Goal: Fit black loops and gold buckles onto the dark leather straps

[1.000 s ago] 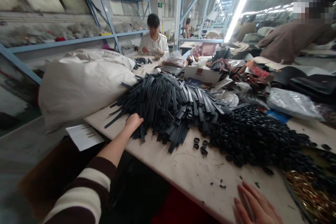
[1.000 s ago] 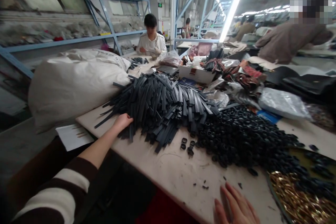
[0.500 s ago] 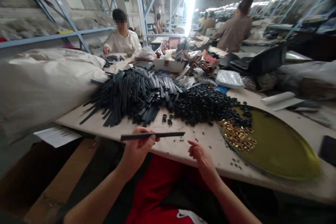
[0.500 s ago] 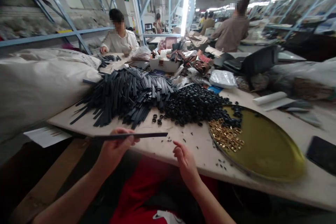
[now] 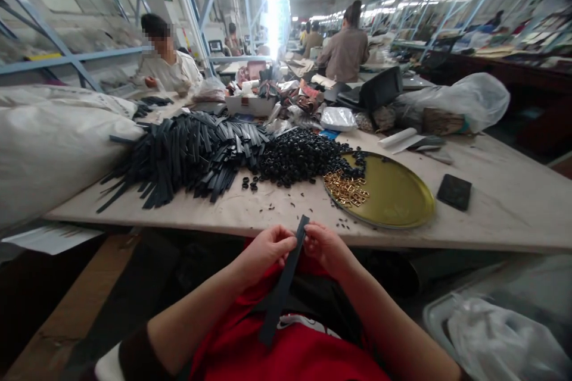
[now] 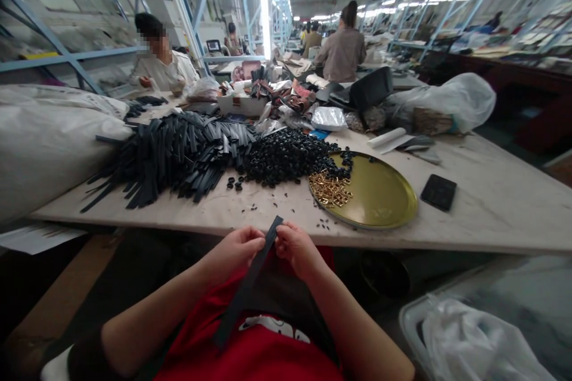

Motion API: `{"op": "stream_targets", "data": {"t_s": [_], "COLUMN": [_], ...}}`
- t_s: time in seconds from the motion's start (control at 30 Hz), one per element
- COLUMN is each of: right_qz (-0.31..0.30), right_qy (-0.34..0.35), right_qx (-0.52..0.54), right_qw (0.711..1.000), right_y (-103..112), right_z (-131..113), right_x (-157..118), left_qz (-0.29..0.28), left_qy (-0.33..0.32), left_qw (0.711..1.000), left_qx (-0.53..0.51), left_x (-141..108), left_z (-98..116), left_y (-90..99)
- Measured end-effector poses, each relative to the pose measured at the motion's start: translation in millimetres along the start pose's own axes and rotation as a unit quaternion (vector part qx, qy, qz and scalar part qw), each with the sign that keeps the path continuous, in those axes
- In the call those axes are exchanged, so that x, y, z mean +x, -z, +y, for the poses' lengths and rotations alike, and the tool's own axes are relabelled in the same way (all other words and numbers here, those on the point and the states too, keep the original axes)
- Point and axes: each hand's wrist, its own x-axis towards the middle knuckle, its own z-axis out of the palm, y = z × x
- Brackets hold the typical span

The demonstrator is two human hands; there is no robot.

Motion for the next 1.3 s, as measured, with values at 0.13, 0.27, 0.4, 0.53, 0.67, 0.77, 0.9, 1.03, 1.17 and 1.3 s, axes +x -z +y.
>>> {"op": "stream_targets", "data": {"t_s": [0.13, 0.27, 0.4, 0.53, 0.67, 0.77, 0.9, 1.03, 1.17, 1.3], "right_qz": [0.016, 0.033, 0.039, 0.016, 0.089, 0.172, 0.167, 0.146, 0.131, 0.114], "right_qy": [0.001, -0.017, -0.024, 0.013, 0.119, 0.224, 0.235, 0.2, 0.226, 0.139], "right_qx": [-0.014, -0.026, -0.071, -0.165, -0.335, -0.557, -0.771, -0.822, -0.725, -0.403], "right_qw": [1.0, 0.999, 0.996, 0.986, 0.93, 0.781, 0.568, 0.513, 0.637, 0.897], "right_y": [6, 14, 14, 17, 36, 51, 58, 59, 61, 54], "right_z": [0, 4, 0, -16, -45, -71, -90, -90, -89, -85], "right_x": [10, 35, 61, 84, 109, 133, 169, 187, 177, 152], "left_qz": [-0.031, -0.055, -0.1, -0.091, -0.055, -0.026, -0.004, 0.0, -0.005, -0.016], "left_qy": [0.069, 0.118, 0.206, 0.264, 0.239, 0.231, 0.248, 0.256, 0.253, 0.23], "left_qw": [0.991, 0.973, 0.917, 0.866, 0.905, 0.93, 0.937, 0.935, 0.934, 0.949], "left_qx": [-0.109, -0.189, -0.326, -0.415, -0.349, -0.284, -0.246, -0.246, -0.252, -0.217], "left_x": [21, 44, 70, 94, 116, 134, 153, 161, 160, 152], "left_z": [-5, -15, -14, -5, 7, 17, 29, 35, 34, 28], "left_y": [-5.6, 3.8, 14.6, 26.8, 37.7, 39.2, 36.6, 36.5, 36.9, 36.7]}}
